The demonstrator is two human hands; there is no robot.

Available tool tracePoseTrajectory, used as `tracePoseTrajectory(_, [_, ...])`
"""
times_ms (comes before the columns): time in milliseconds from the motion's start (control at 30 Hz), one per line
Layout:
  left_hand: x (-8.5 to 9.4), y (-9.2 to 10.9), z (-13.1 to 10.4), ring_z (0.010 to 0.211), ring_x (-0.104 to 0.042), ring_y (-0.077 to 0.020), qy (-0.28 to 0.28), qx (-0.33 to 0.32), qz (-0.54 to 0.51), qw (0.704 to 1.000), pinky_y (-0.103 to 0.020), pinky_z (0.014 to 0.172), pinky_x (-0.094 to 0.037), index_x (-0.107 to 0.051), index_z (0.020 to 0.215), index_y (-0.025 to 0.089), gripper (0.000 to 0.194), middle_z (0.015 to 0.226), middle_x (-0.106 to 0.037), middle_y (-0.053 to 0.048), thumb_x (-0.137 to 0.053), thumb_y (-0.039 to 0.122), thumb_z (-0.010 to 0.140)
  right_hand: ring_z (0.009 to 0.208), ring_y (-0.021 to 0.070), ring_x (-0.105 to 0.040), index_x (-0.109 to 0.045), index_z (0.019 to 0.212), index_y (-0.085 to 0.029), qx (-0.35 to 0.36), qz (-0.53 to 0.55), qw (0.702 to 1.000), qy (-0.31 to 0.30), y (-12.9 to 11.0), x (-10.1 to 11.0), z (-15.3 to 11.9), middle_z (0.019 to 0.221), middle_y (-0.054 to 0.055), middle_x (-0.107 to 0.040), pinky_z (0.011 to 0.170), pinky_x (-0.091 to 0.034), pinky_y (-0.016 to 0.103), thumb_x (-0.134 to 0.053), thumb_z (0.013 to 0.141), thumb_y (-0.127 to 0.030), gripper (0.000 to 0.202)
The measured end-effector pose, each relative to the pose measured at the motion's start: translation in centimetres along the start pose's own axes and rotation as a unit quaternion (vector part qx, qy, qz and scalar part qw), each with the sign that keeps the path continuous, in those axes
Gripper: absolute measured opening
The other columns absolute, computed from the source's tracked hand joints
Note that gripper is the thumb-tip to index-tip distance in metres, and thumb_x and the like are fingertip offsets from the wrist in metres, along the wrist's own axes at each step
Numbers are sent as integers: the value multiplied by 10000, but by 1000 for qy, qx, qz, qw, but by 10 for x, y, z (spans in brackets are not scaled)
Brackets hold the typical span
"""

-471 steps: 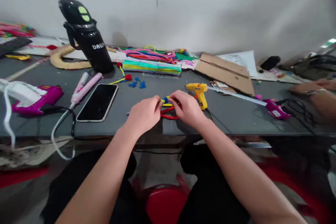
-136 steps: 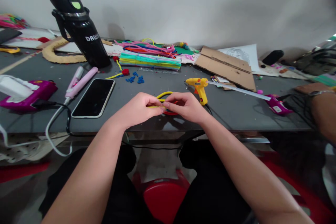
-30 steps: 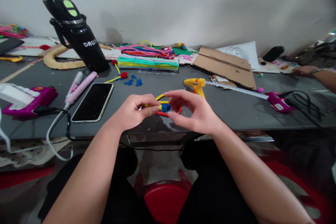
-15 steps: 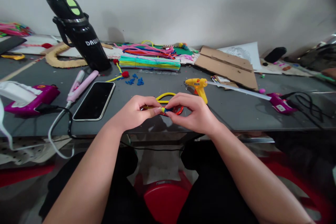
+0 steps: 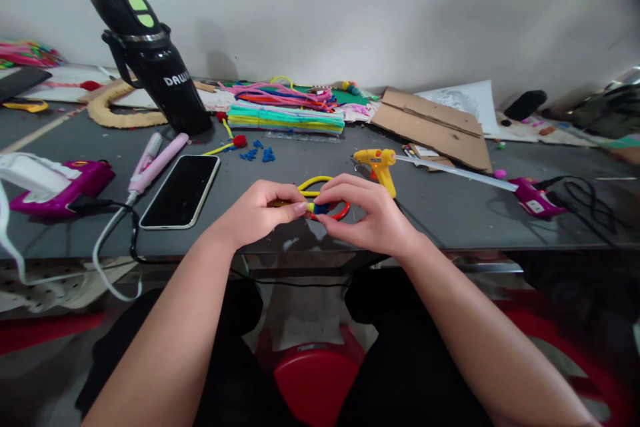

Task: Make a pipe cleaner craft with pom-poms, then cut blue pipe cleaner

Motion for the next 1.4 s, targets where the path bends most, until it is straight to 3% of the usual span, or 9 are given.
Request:
tracePoseTrajectory(500, [-3, -9, 0, 633, -473, -112, -27, 48, -64, 996, -236, 593, -345, -701, 732, 133, 265, 648, -569, -4, -661, 374, 834, 775, 136, -682, -757, 947, -189, 3, 33, 999, 29, 5, -1, 0, 939, 56, -732, 711, -576, 254, -690, 853, -218, 119])
tracePoseTrajectory(733, [0, -13, 1, 617, -463, -101, -2, 49, -96, 994, -239, 598, -350, -696, 691, 144, 276, 641, -580, -7, -659, 371, 843, 964, 184, -689, -723, 1110, -194, -10, 45, 999, 3, 8, -1, 2, 1109, 92, -693, 838, -597, 292, -735, 828, -270, 292])
tracePoseTrajectory(1400, [-4, -15, 1, 627, -469, -110, -15, 73, -74, 994, -245, 585, -345, -706, 742, 144, 309, 670, -595, -15, -687, 442, 821, 779, 130, -676, -741, 934, -183, -46, 82, 995, 30, 12, -5, 0, 957, 59, -727, 701, -573, 244, -705, 837, -224, 112])
Point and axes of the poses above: each hand's wrist, its own z-axis towards the middle knuckle, its own x-axis out of the back of the hand, y = z × x, the point moved 4 cm from there along z, towards the middle knuckle
